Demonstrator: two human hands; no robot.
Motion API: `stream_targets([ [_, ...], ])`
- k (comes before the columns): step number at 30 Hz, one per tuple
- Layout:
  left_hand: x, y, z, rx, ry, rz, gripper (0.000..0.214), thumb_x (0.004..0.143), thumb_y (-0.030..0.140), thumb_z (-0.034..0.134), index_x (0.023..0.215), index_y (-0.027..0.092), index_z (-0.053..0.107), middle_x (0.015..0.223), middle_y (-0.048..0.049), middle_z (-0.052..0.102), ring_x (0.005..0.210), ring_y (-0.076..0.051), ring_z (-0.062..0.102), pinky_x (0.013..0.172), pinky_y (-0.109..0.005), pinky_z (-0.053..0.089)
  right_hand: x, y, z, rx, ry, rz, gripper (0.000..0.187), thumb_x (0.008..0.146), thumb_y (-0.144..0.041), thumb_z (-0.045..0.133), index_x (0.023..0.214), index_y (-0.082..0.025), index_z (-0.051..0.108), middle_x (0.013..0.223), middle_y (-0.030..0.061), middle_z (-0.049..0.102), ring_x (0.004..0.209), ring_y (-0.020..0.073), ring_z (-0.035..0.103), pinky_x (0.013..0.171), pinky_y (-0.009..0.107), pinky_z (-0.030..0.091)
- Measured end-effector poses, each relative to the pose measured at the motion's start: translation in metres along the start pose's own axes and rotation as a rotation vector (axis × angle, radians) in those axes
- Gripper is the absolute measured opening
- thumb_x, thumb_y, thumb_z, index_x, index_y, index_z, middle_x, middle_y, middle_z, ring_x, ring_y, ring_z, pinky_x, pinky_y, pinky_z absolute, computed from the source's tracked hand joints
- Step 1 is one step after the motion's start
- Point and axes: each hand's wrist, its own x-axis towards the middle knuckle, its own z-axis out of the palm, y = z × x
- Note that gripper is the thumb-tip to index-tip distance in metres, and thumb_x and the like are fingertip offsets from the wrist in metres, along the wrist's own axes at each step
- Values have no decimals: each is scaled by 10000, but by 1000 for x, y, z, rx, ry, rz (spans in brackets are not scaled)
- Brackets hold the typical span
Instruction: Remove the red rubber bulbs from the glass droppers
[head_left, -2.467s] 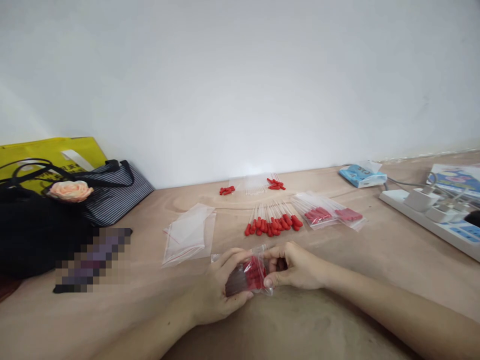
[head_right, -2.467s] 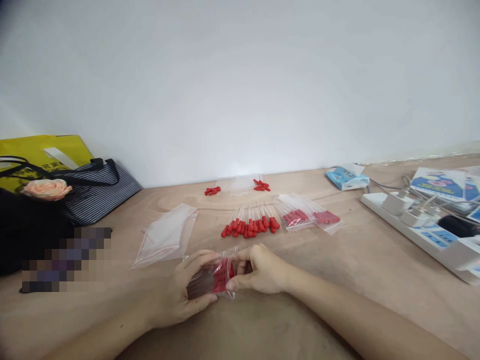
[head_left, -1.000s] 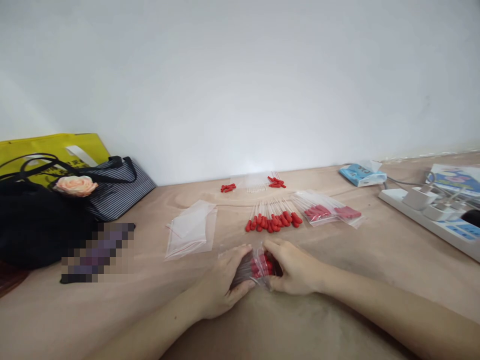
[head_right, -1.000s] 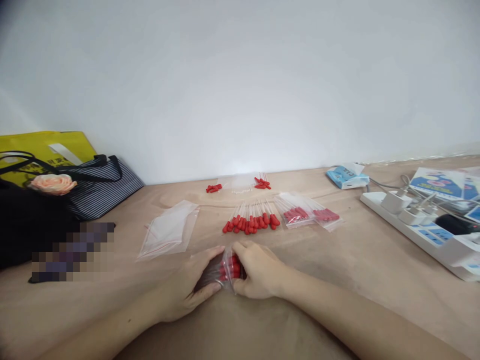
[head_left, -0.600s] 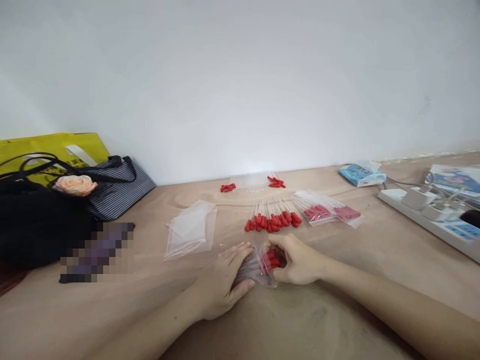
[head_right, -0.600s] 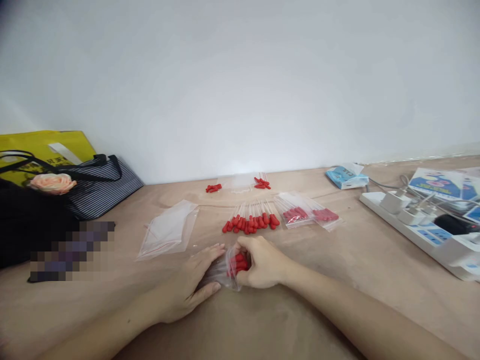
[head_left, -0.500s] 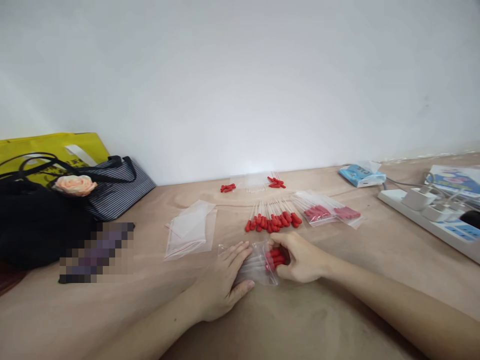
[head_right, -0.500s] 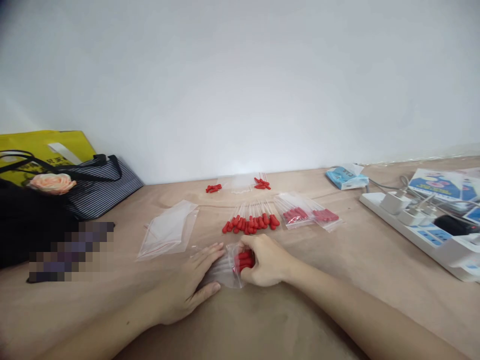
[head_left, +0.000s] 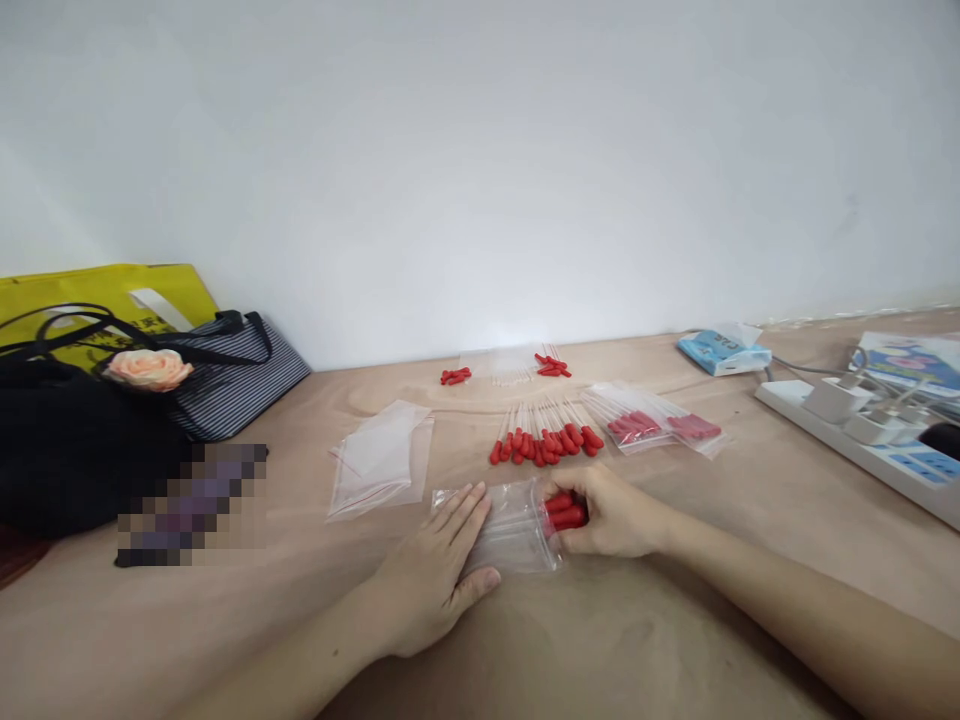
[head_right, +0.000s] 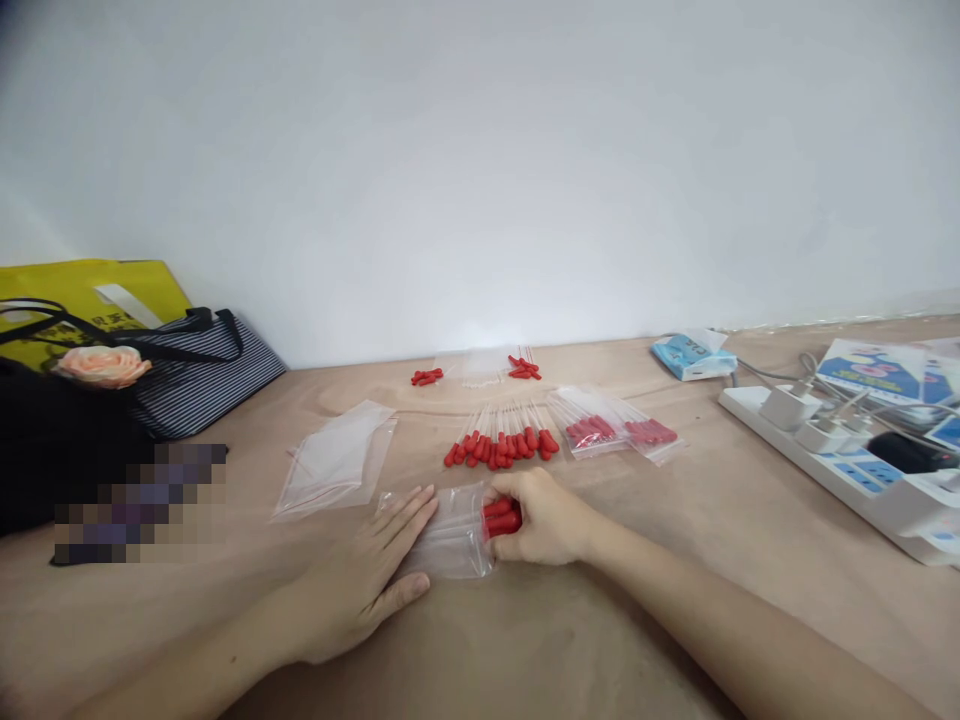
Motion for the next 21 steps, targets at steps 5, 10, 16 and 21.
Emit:
stream_targets([
  [5,-5,2,-3,31,-48,-90,676,845,551,175,1368,130,103,1426,-91,35,1314,-237,74,1066,-400,142,-2,-3,-7,40,-21,24,212,598,-156,620,800,-157,553,732,-24,603,667,115,567,597,209,448],
  [10,-6,4,-5,35,-80,-106,695,838,566,144,1362,116,62,1422,-84,0,1316,-232,45,1068,-406,127,-4,-8,-11,49,-49,-42,356,597,-168,648,947,-162,582,915,12,633,809,154,589,731,257,459],
  [16,-8,4,-9,25,-119,-149,721,823,589,157,1362,121,56,1420,-76,-16,1315,-240,24,1066,-409,129,-6,-5,-23,-11,-27,-26,259,639,-234,648,892,-181,639,869,-3,662,795,149,605,733,247,454],
  [21,-11,4,-16,-2,-156,-172,756,807,607,193,1362,112,58,1424,-82,-9,1315,-251,35,1066,-410,135,-5,0,-33,-13,18,52,263,655,-291,638,893,-179,656,833,5,668,752,145,610,685,240,467],
])
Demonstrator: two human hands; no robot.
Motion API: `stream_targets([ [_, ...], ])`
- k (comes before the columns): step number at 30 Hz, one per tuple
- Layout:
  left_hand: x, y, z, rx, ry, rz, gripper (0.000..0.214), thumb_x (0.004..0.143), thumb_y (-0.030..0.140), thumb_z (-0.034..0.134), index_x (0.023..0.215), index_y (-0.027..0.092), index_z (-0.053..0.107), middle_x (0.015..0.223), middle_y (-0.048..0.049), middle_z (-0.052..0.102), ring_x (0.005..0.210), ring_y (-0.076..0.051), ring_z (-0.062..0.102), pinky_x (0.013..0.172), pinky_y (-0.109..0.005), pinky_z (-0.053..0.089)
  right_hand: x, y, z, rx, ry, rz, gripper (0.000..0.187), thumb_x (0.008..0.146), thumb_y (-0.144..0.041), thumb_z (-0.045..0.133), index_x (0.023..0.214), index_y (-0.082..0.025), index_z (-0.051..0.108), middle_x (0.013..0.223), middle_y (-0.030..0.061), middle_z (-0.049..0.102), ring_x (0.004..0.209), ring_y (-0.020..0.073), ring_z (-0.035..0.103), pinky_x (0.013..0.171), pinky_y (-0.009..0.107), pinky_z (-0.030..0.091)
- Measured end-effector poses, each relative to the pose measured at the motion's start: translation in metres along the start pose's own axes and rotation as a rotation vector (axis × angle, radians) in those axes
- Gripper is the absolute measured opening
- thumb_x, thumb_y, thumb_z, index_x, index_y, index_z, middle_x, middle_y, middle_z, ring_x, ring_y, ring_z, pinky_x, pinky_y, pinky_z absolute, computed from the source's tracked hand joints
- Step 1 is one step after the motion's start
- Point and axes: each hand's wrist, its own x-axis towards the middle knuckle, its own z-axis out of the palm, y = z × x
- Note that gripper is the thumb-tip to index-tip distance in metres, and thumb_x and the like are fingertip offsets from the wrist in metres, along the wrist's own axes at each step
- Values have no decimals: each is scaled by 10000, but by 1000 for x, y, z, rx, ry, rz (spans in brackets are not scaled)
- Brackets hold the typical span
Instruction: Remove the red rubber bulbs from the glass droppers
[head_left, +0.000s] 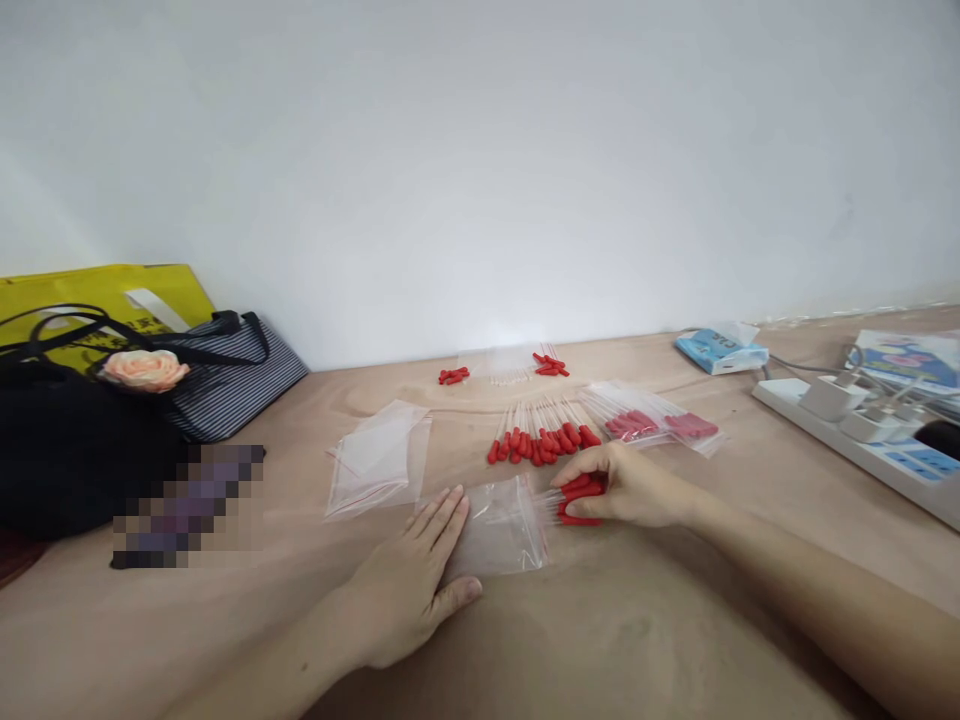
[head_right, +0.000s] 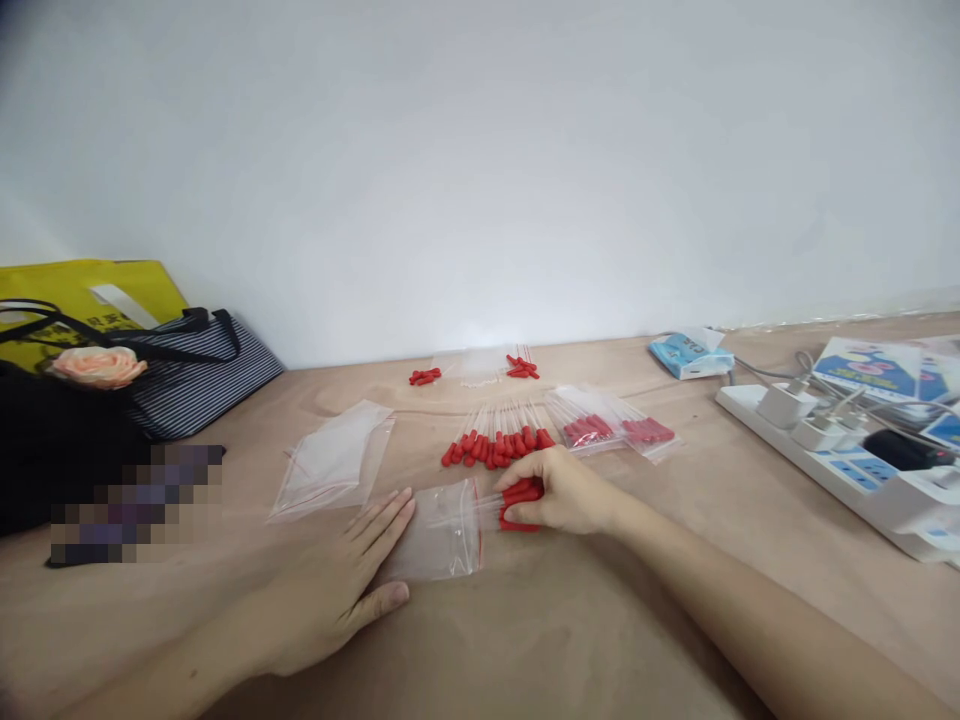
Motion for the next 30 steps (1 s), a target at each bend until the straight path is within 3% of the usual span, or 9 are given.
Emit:
stream_targets([
  [5,-2,-6,-4,-49,31,36,762,789,614,271,1368,142,120,1438,-102,47,1311,-289,90,1041,-438,189,-3,2,-25,-21,56,59,279,636,-320,652,877,-180,679,760,5,665,684,148,600,611,240,464],
  [8,1,-5,-2,-141,318,99,641,794,558,356,1312,180,336,1409,-106,240,1279,-295,210,1015,-432,244,-8,-1,-44,41,104,114,302,631,-339,655,883,-173,676,678,-5,657,610,139,588,557,246,461],
  [11,10,5,0,-399,529,162,401,813,466,406,1067,217,592,1076,-82,561,962,-207,520,846,-340,415,-9,-8,-46,123,204,121,359,627,-354,658,925,-155,663,704,15,668,633,153,600,572,265,481],
  [13,19,18,-2,-715,416,159,338,808,438,439,969,209,629,872,-50,604,688,-134,543,654,-272,455,-7,-15,-35,108,385,93,366,618,-360,669,918,-152,665,758,37,675,668,166,609,606,278,494],
  [16,32,39,-9,-1294,186,52,325,803,397,486,1022,175,578,911,-54,613,580,-78,511,564,-219,432,-3,-27,-9,1,664,-61,267,682,-321,618,886,-157,670,782,49,673,683,164,612,612,272,501],
  [19,43,53,-17,-1695,37,-53,287,818,360,491,963,126,571,920,-80,618,600,-63,529,591,-192,426,-5,-38,8,-271,742,-307,194,729,-196,546,884,-177,661,715,34,653,600,124,586,536,231,482],
  [22,47,57,-22,-1819,-83,-23,301,832,366,472,903,98,589,861,-90,624,615,-72,543,606,-190,426,-10,-44,11,-448,815,-485,244,752,-138,517,962,-204,622,745,29,640,615,105,578,543,208,478],
  [25,49,58,-22,-1866,-76,72,321,825,395,474,887,102,591,854,-78,610,673,-95,559,624,-208,430,-13,-41,12,-560,816,-585,315,771,-124,510,1066,-222,563,776,32,626,667,112,579,586,216,485],
  [30,56,62,-16,-1880,233,94,205,750,334,596,776,135,558,641,30,494,524,-33,440,451,-143,307,-8,-27,33,-680,631,-620,382,808,-120,457,1180,-207,468,818,52,610,721,142,576,647,272,492],
])
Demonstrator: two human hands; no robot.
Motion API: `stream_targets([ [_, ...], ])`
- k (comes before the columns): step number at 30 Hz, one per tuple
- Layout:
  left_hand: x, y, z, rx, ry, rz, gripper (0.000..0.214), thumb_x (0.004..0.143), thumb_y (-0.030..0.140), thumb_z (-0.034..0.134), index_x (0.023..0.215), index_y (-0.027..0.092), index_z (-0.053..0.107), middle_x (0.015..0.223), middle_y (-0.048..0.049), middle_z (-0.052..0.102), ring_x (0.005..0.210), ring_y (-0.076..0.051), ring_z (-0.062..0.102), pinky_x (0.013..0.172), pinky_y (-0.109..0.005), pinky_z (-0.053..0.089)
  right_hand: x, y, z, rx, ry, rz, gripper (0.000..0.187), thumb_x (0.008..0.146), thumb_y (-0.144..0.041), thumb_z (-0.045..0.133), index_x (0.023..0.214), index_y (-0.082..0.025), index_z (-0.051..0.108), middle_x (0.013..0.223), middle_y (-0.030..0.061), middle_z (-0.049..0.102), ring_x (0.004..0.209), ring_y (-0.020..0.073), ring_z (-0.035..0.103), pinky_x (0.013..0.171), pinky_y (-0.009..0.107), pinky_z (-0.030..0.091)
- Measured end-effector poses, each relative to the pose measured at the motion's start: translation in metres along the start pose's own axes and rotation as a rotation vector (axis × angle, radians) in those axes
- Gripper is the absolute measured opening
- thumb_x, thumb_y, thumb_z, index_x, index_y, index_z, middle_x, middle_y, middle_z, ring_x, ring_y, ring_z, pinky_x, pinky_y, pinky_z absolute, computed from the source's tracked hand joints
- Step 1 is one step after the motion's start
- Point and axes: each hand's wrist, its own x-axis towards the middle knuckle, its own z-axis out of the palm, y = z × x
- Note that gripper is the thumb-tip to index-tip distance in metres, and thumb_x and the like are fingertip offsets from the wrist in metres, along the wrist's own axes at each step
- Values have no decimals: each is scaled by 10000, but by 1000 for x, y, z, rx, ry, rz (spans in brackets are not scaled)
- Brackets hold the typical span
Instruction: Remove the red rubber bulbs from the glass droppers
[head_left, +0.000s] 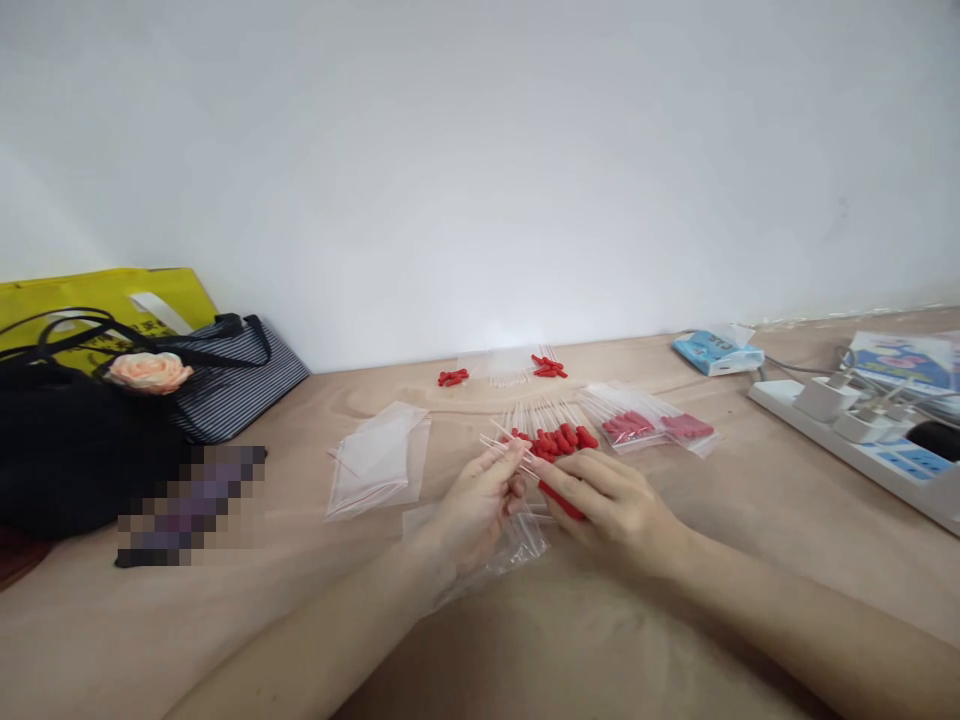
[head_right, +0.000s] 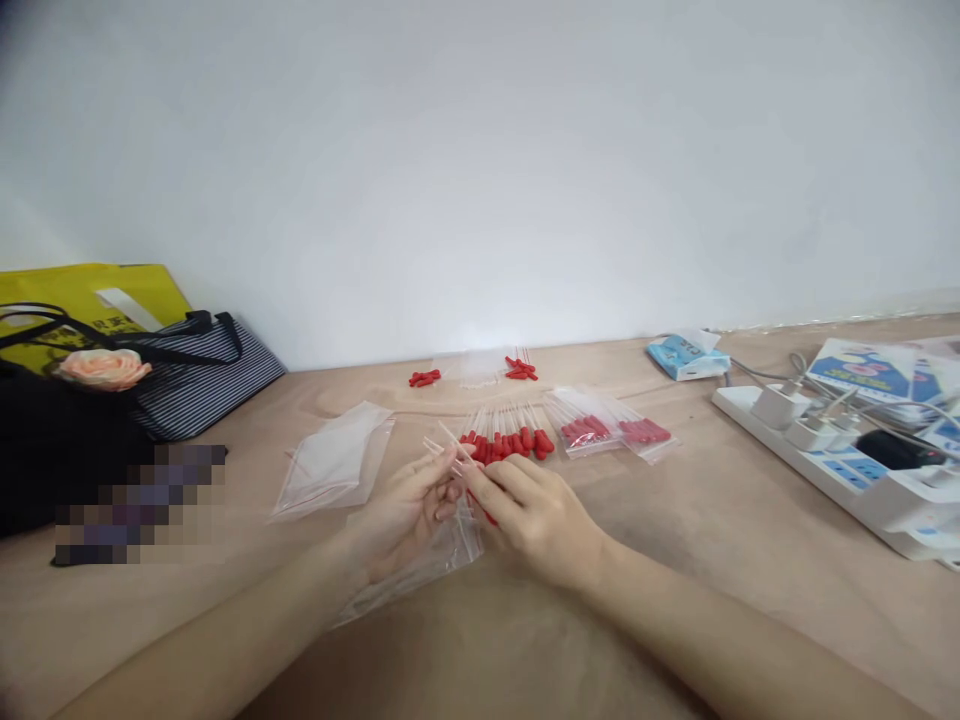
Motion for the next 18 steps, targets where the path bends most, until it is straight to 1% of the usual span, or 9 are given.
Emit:
stream_targets([
  [2,5,-2,-2,51,35,20,193,732,304,612,725,126,539,601,41,465,483,-21,391,420,-140,262,-3,-4,8,24,-22,18,390,808,-119,450,1192,-191,450,841,63,602,741,147,568,661,280,489],
  [4,13,2,-9,146,50,26,208,736,307,594,680,123,516,581,36,468,466,-23,382,414,-146,251,-3,-6,12,84,-79,47,412,799,-180,484,1207,-173,428,891,81,586,789,160,557,676,287,487],
  [6,26,14,-20,297,90,53,223,744,321,571,655,129,497,555,37,464,441,-27,371,404,-155,236,-3,-5,11,142,-166,100,484,769,-295,538,1219,-169,413,935,94,574,829,182,545,700,315,481],
  [8,43,33,-35,511,128,76,191,741,290,566,659,133,494,544,44,460,417,-22,348,394,-158,209,-2,0,8,198,-208,204,534,742,-379,561,1212,-173,414,931,92,579,820,189,542,711,335,470],
  [9,53,43,-43,639,132,54,178,732,278,575,661,137,493,532,50,455,400,-19,326,389,-160,196,-2,4,6,228,-204,282,505,748,-387,553,1190,-173,431,895,82,588,788,181,543,692,327,467],
  [11,73,60,-57,707,152,43,214,702,263,608,603,135,468,474,70,399,373,-12,279,379,-163,160,-2,13,3,292,-205,419,345,776,-357,524,1067,-172,511,800,57,600,729,160,539,657,299,454],
  [13,91,69,-68,769,143,-6,231,684,244,623,562,129,466,450,68,397,367,-12,274,377,-163,151,-3,21,0,331,-267,475,184,773,-319,530,880,-176,573,736,39,599,708,151,530,653,289,435],
  [15,104,70,-75,838,124,-78,240,667,228,637,524,121,476,441,49,435,366,-17,295,379,-161,171,-3,26,-2,348,-376,470,135,740,-311,571,757,-178,583,739,37,599,734,158,526,680,297,422],
  [18,118,60,-77,938,102,-157,247,651,235,648,489,112,508,412,29,464,358,-31,314,375,-169,181,-3,26,-2,383,-498,471,173,707,-319,605,804,-177,586,806,45,591,784,165,523,688,289,420],
])
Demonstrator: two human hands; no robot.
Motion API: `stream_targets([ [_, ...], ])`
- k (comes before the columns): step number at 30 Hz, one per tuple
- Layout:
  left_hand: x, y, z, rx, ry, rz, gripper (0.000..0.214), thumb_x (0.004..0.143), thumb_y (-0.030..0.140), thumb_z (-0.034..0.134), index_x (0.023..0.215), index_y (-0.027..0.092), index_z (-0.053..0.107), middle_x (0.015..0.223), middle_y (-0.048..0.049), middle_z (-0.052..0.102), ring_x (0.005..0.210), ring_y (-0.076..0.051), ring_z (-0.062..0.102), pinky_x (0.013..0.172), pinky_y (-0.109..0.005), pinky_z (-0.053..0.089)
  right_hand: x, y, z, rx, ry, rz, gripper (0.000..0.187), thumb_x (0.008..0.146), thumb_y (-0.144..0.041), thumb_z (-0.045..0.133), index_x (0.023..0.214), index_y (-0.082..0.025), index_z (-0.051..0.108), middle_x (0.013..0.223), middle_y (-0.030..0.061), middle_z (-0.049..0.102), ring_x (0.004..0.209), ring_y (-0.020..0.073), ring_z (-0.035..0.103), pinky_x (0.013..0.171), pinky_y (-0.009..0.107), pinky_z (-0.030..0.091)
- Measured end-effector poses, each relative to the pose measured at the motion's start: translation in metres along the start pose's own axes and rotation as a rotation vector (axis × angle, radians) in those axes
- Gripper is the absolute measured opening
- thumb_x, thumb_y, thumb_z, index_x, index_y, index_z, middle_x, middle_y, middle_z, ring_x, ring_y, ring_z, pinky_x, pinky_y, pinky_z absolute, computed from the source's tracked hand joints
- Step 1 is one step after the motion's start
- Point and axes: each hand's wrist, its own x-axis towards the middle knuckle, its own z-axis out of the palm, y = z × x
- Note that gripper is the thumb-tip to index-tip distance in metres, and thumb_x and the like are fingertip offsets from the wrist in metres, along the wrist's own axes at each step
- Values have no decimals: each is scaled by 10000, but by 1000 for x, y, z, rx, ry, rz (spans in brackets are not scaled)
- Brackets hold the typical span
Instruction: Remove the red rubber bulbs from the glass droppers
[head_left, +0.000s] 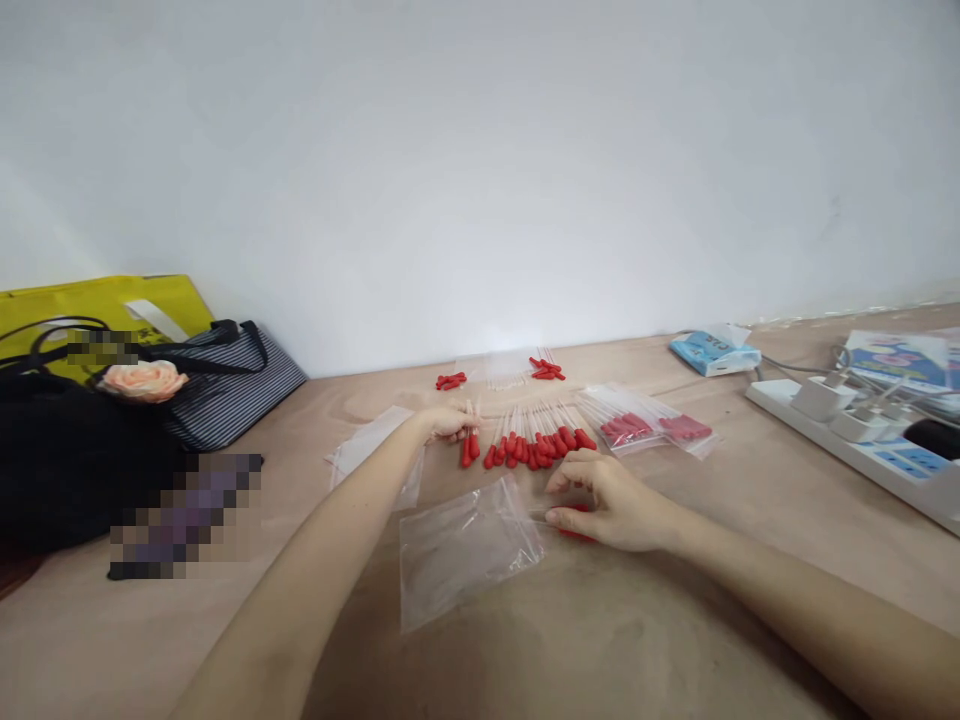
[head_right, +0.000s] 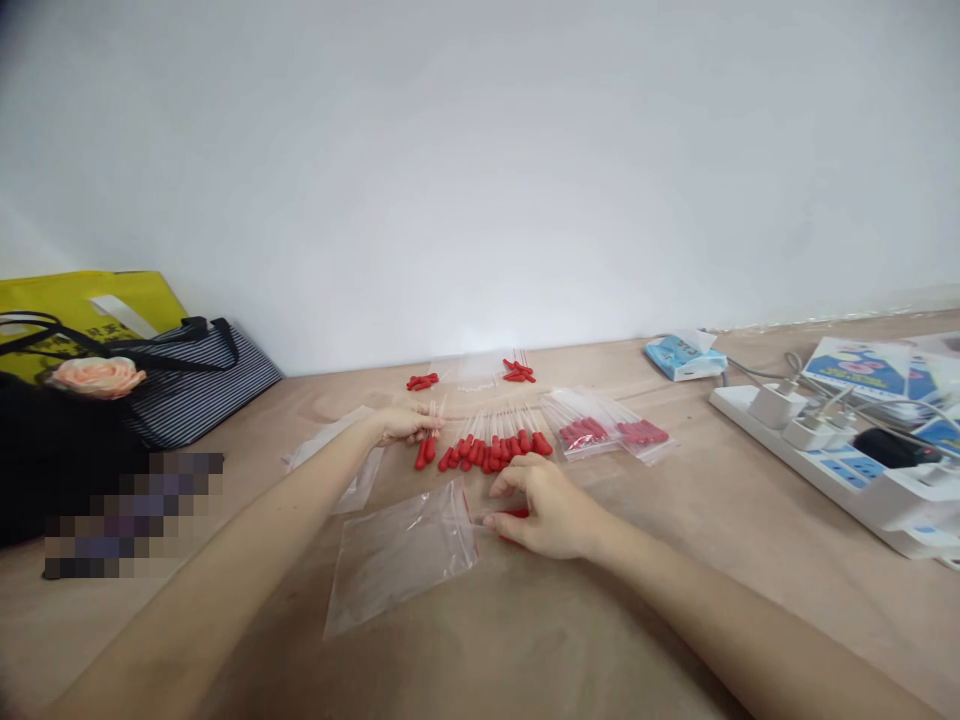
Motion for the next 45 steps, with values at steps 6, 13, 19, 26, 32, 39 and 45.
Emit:
stream_targets([
  [6,11,0,14,150,57,-16,273,616,247,677,452,125,497,398,30,469,356,-47,343,379,-187,224,0,1,5,-23,-107,-39,199,713,-290,598,870,-170,574,859,59,571,802,167,525,710,288,422],
  [13,7,-3,13,330,184,-21,229,593,282,696,537,152,516,346,46,436,365,-100,432,408,-210,336,0,1,5,-62,-145,-90,214,721,-273,582,905,-165,564,879,63,566,803,169,524,717,291,415],
  [19,-14,-13,11,369,159,-33,306,585,343,700,744,160,513,421,18,555,351,-119,503,376,-195,350,0,-1,5,-36,-184,-29,197,683,-232,598,866,-169,563,839,39,562,729,142,518,651,255,400],
  [26,-23,-13,15,305,158,-16,341,672,363,642,856,165,435,491,19,585,388,-116,542,393,-192,408,2,0,7,14,-191,125,139,648,-252,609,747,-175,551,652,-20,516,570,96,458,519,207,342],
  [32,-26,-10,17,269,190,-47,176,797,323,492,772,164,420,422,48,496,369,-95,511,395,-185,419,1,-2,10,-40,-144,202,50,633,-171,541,681,-173,553,654,-6,553,583,100,483,527,199,343],
  [39,-29,-14,11,280,227,-51,194,751,310,523,674,174,408,432,47,480,400,-116,519,411,-214,423,3,-13,-16,-52,-234,260,98,586,-111,499,630,-174,560,583,-20,566,530,93,491,476,191,323],
  [45,-40,-21,4,336,464,138,201,709,365,538,702,174,476,569,29,521,548,-121,528,497,-211,386,0,9,-68,286,-369,421,46,620,-182,558,630,-156,594,461,-35,521,404,76,454,417,200,312],
])
